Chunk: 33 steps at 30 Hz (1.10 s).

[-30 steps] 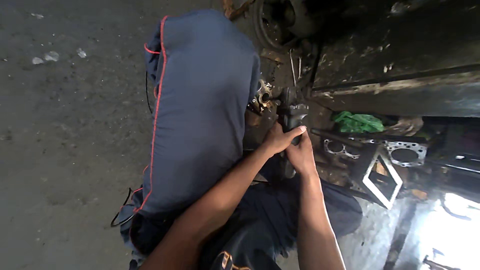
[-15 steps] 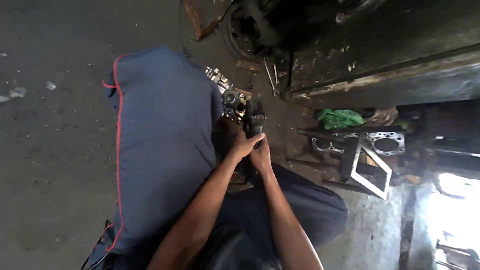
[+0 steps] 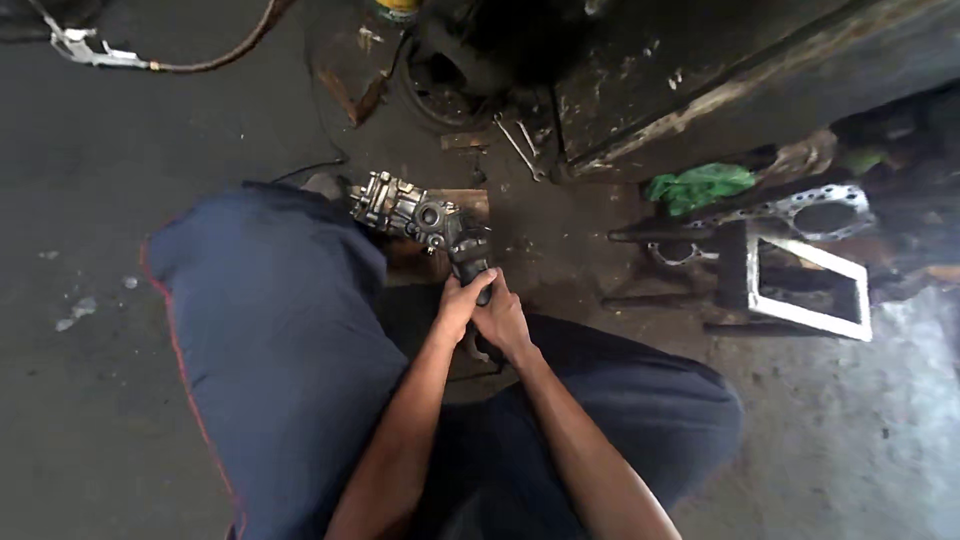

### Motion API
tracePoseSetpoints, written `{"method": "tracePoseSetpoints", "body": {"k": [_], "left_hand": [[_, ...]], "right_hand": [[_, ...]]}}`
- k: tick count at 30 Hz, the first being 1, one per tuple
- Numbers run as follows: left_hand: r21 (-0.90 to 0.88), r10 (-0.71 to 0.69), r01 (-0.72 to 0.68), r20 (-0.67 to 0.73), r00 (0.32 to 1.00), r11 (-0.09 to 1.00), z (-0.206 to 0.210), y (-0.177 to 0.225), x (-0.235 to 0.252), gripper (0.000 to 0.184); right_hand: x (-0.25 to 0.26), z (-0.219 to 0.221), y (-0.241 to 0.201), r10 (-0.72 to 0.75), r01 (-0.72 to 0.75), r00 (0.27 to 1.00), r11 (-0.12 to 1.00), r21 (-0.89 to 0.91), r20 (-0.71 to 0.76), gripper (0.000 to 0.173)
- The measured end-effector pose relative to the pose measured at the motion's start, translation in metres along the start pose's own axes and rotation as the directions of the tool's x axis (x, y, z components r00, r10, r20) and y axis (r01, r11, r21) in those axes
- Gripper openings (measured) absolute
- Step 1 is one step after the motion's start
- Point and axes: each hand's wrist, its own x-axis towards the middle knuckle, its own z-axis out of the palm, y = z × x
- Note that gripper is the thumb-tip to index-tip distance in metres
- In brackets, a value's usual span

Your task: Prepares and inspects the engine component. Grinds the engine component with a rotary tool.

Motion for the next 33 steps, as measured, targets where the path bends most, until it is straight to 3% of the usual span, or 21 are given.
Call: {"method": "tracePoseSetpoints", "body": {"k": [11, 19, 24, 28, 33], "left_hand": [[-0.022, -0.030, 0.030, -0.004, 1.000, 0.999, 0.003, 0.019, -0.029, 0.044], [-0.059, 0.015, -0.012, 0.045, 0.999, 0.998, 0.005, 0.026, -0.048, 0.041], [0.066, 0.063, -0.061, -0.032, 0.998, 0.996, 0.014, 0.026, -0.054, 0.040], [0.287, 0.139, -0.136, 0.009, 0.990, 0.948, 0.022, 0.022, -0.048, 0.051], [0.405, 0.151, -0.160, 0.054, 0.987, 0.900, 0.026, 0.015, -0.040, 0.061]], "right_hand": [[-0.025, -0.038, -0.018, -0.027, 0.014, 0.986, 0.997, 0.080, 0.164, 0.078], [-0.040, -0.050, -0.020, -0.071, 0.046, 0.978, 0.990, 0.130, 0.196, 0.076], [-0.039, -0.041, -0.004, -0.093, 0.037, 0.977, 0.960, 0.276, 0.194, 0.077], [-0.031, -0.017, 0.021, -0.088, 0.029, 0.993, 0.825, 0.564, 0.077, 0.075], [-0.018, 0.012, 0.040, -0.117, 0.103, 0.992, 0.567, 0.817, -0.044, 0.070]]}}
